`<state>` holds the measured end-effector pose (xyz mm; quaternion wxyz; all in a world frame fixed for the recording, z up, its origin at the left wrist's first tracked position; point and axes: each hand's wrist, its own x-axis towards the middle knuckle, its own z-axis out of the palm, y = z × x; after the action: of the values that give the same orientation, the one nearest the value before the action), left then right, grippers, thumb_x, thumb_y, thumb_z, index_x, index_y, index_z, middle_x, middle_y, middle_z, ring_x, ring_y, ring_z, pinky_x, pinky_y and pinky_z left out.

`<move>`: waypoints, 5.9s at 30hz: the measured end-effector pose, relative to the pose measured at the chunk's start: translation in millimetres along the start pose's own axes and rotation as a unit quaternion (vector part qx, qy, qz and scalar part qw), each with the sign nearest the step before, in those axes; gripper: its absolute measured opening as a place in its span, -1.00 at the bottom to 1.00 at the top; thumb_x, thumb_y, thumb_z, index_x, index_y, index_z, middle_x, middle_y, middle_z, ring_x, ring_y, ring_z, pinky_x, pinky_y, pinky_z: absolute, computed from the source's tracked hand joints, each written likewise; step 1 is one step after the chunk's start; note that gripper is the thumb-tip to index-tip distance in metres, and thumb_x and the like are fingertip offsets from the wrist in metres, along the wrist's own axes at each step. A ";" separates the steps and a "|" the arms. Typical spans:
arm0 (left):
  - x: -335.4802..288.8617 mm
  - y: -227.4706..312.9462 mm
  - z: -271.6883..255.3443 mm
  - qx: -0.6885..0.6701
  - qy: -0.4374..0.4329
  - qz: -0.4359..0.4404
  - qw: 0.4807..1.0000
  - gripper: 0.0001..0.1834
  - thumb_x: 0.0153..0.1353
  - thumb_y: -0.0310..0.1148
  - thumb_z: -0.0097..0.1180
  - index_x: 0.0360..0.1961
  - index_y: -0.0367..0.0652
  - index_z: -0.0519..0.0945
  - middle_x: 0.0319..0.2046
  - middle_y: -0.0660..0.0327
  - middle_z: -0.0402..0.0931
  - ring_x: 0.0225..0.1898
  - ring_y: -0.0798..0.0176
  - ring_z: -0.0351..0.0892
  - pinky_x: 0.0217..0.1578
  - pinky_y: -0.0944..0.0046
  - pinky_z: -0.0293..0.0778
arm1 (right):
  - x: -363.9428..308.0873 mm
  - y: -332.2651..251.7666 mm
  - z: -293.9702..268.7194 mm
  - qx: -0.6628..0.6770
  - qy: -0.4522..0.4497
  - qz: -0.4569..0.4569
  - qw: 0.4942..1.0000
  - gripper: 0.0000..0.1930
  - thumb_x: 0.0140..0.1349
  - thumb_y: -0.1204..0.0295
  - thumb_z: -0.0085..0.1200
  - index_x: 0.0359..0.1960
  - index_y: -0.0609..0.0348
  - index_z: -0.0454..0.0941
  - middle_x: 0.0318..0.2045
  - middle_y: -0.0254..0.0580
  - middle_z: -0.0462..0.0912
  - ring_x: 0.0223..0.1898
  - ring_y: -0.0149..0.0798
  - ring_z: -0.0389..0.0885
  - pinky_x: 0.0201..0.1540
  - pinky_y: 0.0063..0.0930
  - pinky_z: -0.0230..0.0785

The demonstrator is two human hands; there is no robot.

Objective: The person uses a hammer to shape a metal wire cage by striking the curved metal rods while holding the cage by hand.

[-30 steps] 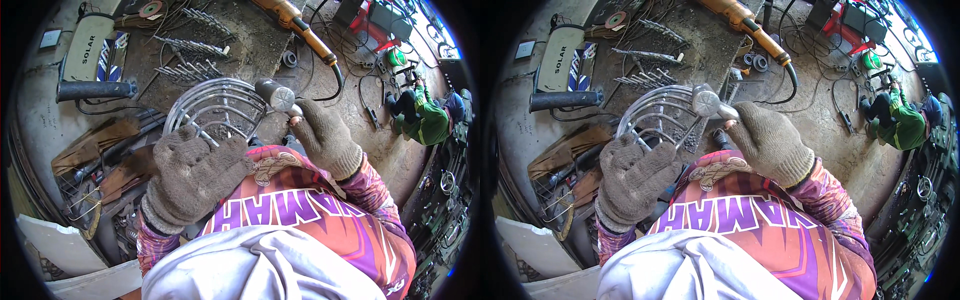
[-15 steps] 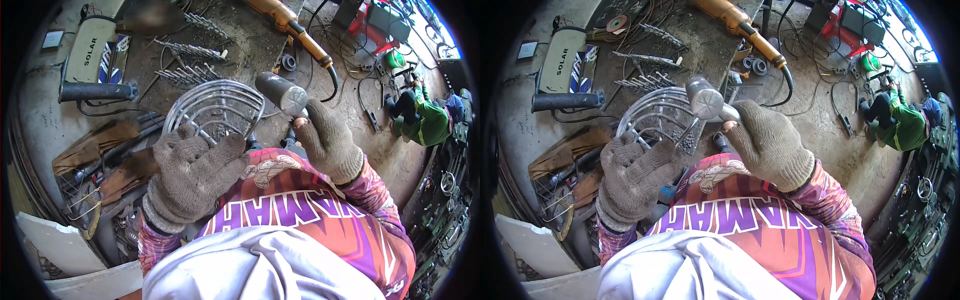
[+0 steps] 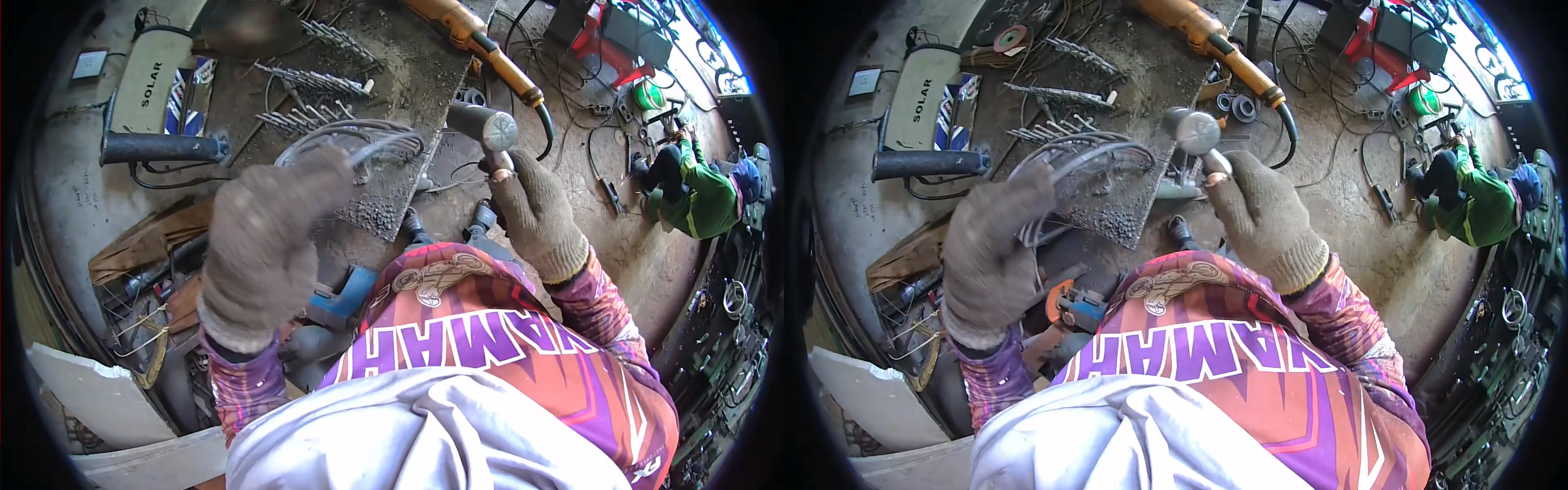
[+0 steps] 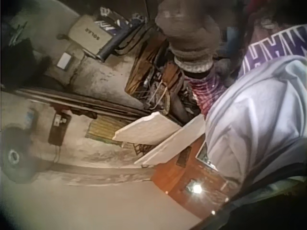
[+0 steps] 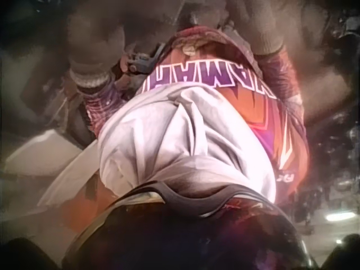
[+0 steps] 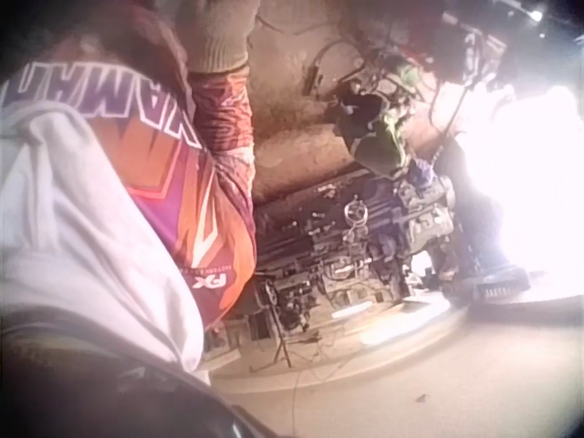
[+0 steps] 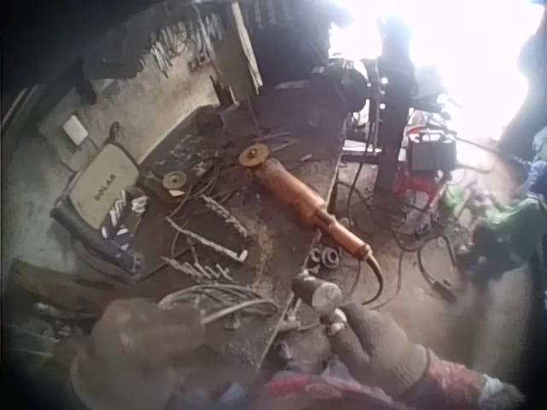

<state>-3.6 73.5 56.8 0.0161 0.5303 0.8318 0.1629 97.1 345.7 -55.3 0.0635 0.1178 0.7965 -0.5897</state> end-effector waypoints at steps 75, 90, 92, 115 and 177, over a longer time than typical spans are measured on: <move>76.7 16.9 -16.7 0.039 -0.067 -0.345 0.935 -0.62 0.14 -0.49 -0.03 -0.03 -0.22 0.66 -0.15 0.01 0.70 -0.14 0.06 0.72 -0.03 0.15 0.57 | 55.8 -8.6 54.7 -0.250 -0.025 -0.174 0.952 -0.69 0.36 0.14 0.10 -0.25 0.15 0.50 -0.49 0.03 0.61 -0.43 0.15 0.65 -0.38 -0.02 0.47; 4.7 19.1 5.9 -0.010 0.093 -0.252 0.963 -0.58 0.18 -0.65 -0.01 0.07 -0.25 0.60 -0.06 -0.07 0.67 0.01 0.05 0.69 0.06 0.16 0.55 | 1.3 44.9 35.3 0.034 0.005 -0.143 0.989 -0.70 0.44 0.22 0.01 -0.09 0.23 0.53 -0.50 0.01 0.60 -0.45 -0.01 0.67 -0.36 -0.19 0.46; -8.7 27.0 11.4 0.049 0.086 -0.166 0.981 -0.41 0.00 -0.62 0.02 0.15 -0.18 0.58 -0.06 -0.05 0.66 -0.11 -0.11 0.70 -0.05 0.03 0.59 | -2.5 49.0 29.4 0.135 0.017 -0.058 0.989 -0.70 0.46 0.22 -0.02 -0.12 0.26 0.51 -0.55 -0.14 0.56 -0.51 -0.23 0.60 -0.40 -0.33 0.42; -13.0 75.4 35.2 -0.071 0.023 -0.151 0.986 -0.78 0.08 -0.51 0.29 -0.20 -0.27 0.71 -0.31 0.03 0.67 -0.46 0.02 0.67 -0.48 0.16 0.54 | -42.8 -2.8 -5.8 -0.044 -0.015 -0.168 0.985 -0.63 0.39 0.18 0.05 -0.02 0.27 0.55 -0.35 0.11 0.66 -0.31 0.21 0.68 -0.26 -0.11 0.52; -96.8 0.3 140.2 0.151 0.083 0.111 0.979 -0.59 -0.21 -0.31 0.32 -0.20 0.04 0.69 -0.02 0.34 0.58 -0.27 0.14 0.52 -0.21 -0.03 0.51 | 79.6 56.8 55.1 0.488 -0.031 0.018 0.872 -0.55 0.24 0.50 0.23 0.14 0.26 0.38 -0.18 -0.19 0.57 -0.28 -0.29 0.65 -0.22 -0.41 0.63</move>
<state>66.9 23.3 -89.9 -0.1512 0.6003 0.7813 0.0794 33.2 317.8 -143.2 0.0331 0.1300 0.4029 -0.9054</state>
